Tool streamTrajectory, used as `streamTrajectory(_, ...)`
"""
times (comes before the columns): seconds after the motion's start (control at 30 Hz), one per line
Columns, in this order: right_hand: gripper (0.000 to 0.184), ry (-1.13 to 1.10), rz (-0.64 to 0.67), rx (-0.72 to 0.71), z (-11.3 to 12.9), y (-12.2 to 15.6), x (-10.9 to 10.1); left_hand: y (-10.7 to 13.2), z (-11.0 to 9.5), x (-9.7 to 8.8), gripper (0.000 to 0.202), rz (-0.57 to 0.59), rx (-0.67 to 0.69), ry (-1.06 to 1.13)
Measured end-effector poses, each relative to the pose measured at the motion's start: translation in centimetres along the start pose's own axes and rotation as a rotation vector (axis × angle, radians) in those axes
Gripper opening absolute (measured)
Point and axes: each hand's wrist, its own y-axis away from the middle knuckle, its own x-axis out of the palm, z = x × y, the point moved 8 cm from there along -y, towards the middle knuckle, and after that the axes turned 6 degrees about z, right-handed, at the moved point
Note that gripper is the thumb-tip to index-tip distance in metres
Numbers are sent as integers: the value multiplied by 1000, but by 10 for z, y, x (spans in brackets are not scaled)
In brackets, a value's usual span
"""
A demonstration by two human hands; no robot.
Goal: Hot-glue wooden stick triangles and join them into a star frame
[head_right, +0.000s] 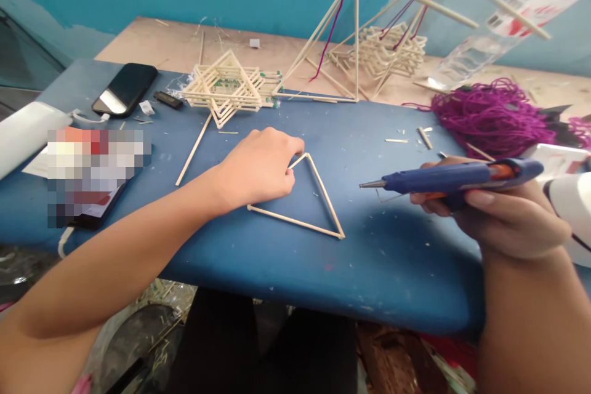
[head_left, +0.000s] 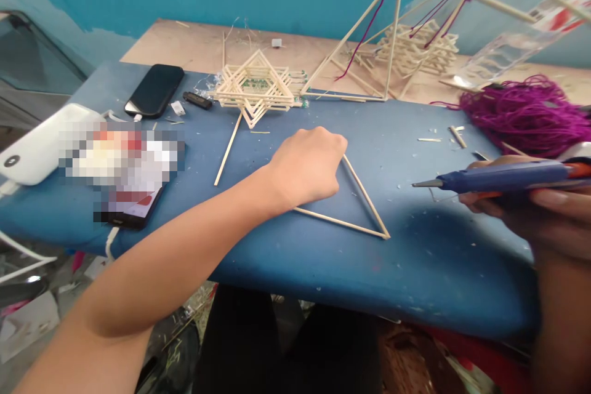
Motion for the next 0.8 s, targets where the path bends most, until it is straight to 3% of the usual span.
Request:
streamTrajectory(0.3,31,-49,-75,2,-12,2,-13,-2,-9,6,33,-2,64,98)
streamTrajectory(0.5,31,-29,-75,-9,-9,3,-15,5,-26,4,37,72,289,191)
streamTrajectory(0.63,39,-24,5,-124,7,4,-6,15,-35,1,51,129,500,226)
streamTrajectory(0.8,39,-18,189,-215,23,6,7,13,-27,7,43,233,513,263)
